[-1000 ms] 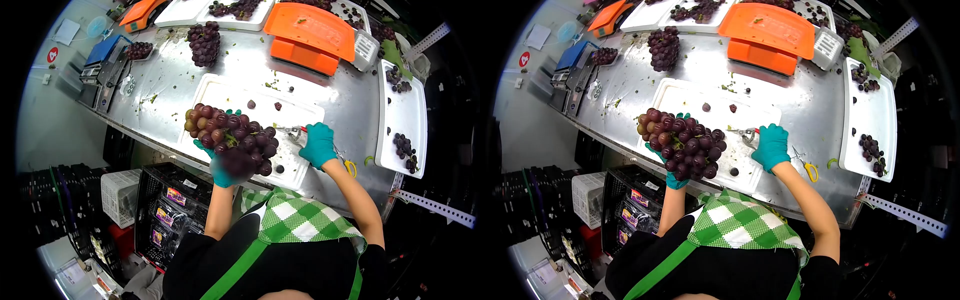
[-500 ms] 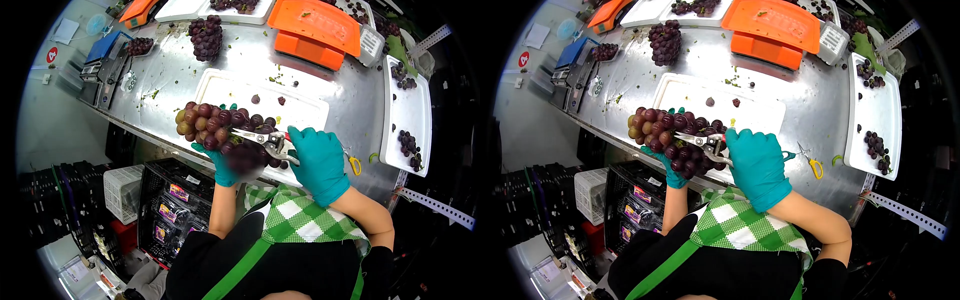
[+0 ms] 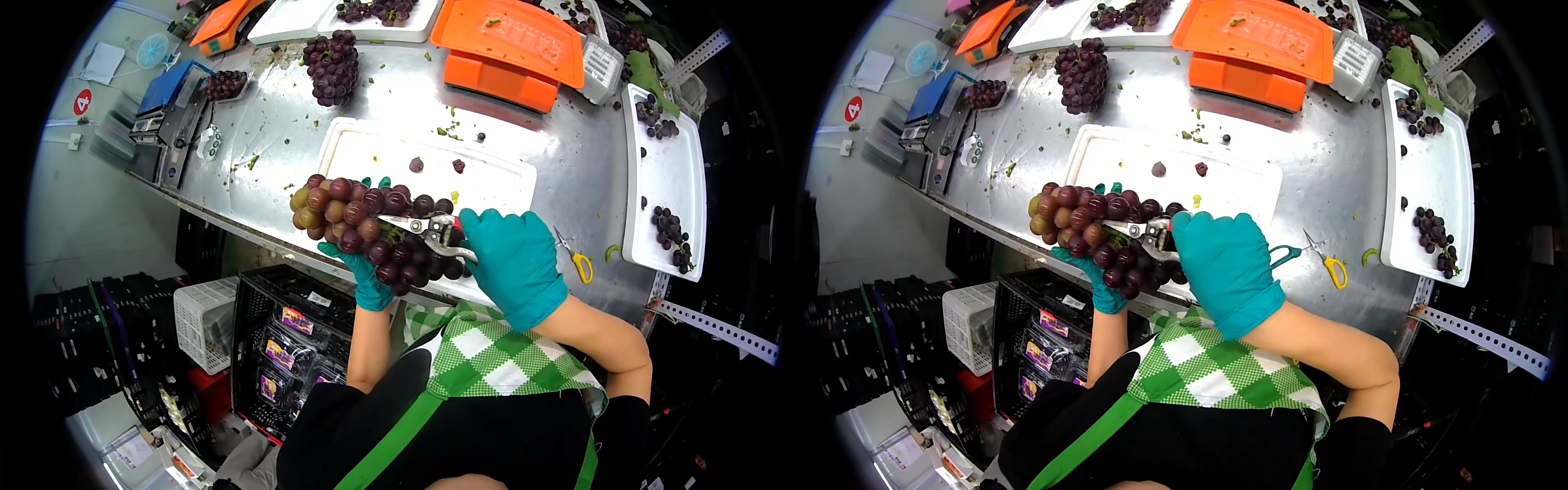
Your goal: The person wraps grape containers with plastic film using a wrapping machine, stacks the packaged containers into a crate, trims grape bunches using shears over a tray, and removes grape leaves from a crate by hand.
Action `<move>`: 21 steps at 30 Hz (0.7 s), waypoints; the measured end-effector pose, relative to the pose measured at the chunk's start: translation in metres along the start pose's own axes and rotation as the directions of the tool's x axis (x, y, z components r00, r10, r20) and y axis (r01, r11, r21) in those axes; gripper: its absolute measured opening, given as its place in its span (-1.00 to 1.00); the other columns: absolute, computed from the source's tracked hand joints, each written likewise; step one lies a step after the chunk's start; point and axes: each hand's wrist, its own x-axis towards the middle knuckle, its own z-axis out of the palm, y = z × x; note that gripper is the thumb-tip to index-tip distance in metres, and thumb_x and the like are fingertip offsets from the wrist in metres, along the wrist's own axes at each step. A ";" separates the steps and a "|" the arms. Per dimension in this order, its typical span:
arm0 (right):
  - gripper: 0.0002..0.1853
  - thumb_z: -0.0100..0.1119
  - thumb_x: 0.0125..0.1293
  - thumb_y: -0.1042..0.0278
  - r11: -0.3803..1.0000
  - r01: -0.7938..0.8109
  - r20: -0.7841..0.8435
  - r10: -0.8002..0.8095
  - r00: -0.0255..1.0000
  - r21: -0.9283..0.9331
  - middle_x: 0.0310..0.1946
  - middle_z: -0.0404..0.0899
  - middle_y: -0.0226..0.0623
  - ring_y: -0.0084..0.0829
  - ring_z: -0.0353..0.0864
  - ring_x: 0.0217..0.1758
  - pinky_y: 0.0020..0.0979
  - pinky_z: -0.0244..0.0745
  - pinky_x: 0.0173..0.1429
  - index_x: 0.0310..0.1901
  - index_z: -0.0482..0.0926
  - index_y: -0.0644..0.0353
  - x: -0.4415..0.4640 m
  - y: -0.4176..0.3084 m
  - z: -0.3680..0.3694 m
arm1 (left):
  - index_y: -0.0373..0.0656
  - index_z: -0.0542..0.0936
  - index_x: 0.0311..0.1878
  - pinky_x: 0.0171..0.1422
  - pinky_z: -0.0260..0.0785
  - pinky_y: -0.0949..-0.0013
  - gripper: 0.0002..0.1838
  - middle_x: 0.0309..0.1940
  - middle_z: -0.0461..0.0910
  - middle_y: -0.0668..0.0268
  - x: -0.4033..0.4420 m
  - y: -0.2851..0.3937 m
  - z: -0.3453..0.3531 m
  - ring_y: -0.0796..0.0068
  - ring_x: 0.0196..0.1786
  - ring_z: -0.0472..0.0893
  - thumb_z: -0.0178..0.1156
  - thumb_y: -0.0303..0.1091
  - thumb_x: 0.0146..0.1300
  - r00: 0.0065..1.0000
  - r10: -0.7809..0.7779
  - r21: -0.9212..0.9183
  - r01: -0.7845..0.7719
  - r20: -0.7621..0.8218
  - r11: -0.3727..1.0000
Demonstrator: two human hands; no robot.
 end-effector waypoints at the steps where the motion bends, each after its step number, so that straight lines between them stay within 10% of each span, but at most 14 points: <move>1: -0.54 0.27 -0.14 0.32 0.999 -0.012 0.011 0.012 1.000 0.041 -0.51 0.39 -0.38 -0.39 0.43 -0.50 -0.36 0.23 -0.34 -0.11 0.40 0.08 -0.003 0.002 -0.003 | -0.10 0.27 0.11 0.29 0.10 0.20 -0.54 0.03 0.34 0.29 -0.001 -0.001 -0.001 0.31 0.09 0.33 -0.28 0.01 0.32 0.999 -0.051 -0.085 0.052 0.013 0.995; 5: -0.52 0.27 -0.13 0.29 0.980 -0.077 0.005 0.077 0.997 0.181 -0.51 0.41 -0.39 -0.39 0.44 -0.50 -0.36 0.23 -0.35 -0.08 0.41 0.06 -0.016 0.013 -0.015 | -0.10 0.28 0.11 0.29 0.09 0.19 -0.54 0.03 0.34 0.29 -0.009 -0.010 -0.009 0.31 0.09 0.33 -0.29 0.01 0.32 0.881 -0.383 -0.523 0.472 0.276 0.709; 9: -0.50 0.26 -0.11 0.29 0.988 -0.030 0.002 0.030 1.000 0.153 -0.49 0.39 -0.36 -0.37 0.42 -0.48 -0.35 0.22 -0.32 -0.05 0.39 0.08 -0.016 0.017 -0.014 | -0.09 0.23 0.17 0.30 0.09 0.21 -0.53 0.04 0.34 0.29 -0.014 0.014 0.011 0.32 0.09 0.33 -0.30 -0.01 0.33 0.704 -0.407 -0.519 0.707 0.582 0.481; 16: -0.63 0.12 -0.07 0.43 0.992 0.019 -0.078 -0.028 0.997 -0.123 -0.52 0.34 -0.33 -0.41 0.38 -0.46 -0.36 0.22 -0.32 -0.13 0.39 0.21 0.000 -0.007 -0.006 | -0.13 0.14 0.22 0.32 0.05 0.26 -0.51 0.15 0.26 0.27 -0.009 0.007 0.004 0.37 0.15 0.28 -0.28 -0.05 0.34 0.861 -0.356 -0.530 0.505 0.364 0.681; 19: -0.85 0.01 0.00 0.51 0.983 0.036 -0.155 -0.065 0.986 -0.181 -0.57 0.33 -0.34 -0.45 0.36 -0.49 -0.41 0.22 -0.35 -0.32 0.42 0.24 0.005 -0.010 -0.005 | -0.15 0.25 0.11 0.17 0.24 0.43 -0.57 -0.08 0.35 0.37 0.007 -0.013 -0.016 0.52 -0.02 0.40 -0.13 -0.09 0.29 0.998 0.047 0.315 -0.056 0.037 0.947; 21: -0.86 0.01 0.00 0.51 0.985 0.049 -0.153 -0.075 0.985 -0.169 -0.57 0.32 -0.33 -0.45 0.35 -0.49 -0.41 0.22 -0.34 -0.34 0.42 0.24 0.007 -0.011 -0.005 | -0.13 0.24 0.13 0.19 0.24 0.42 -0.54 -0.05 0.35 0.36 0.004 -0.004 -0.006 0.50 0.01 0.39 -0.13 -0.04 0.28 0.999 0.027 0.244 -0.037 0.045 0.969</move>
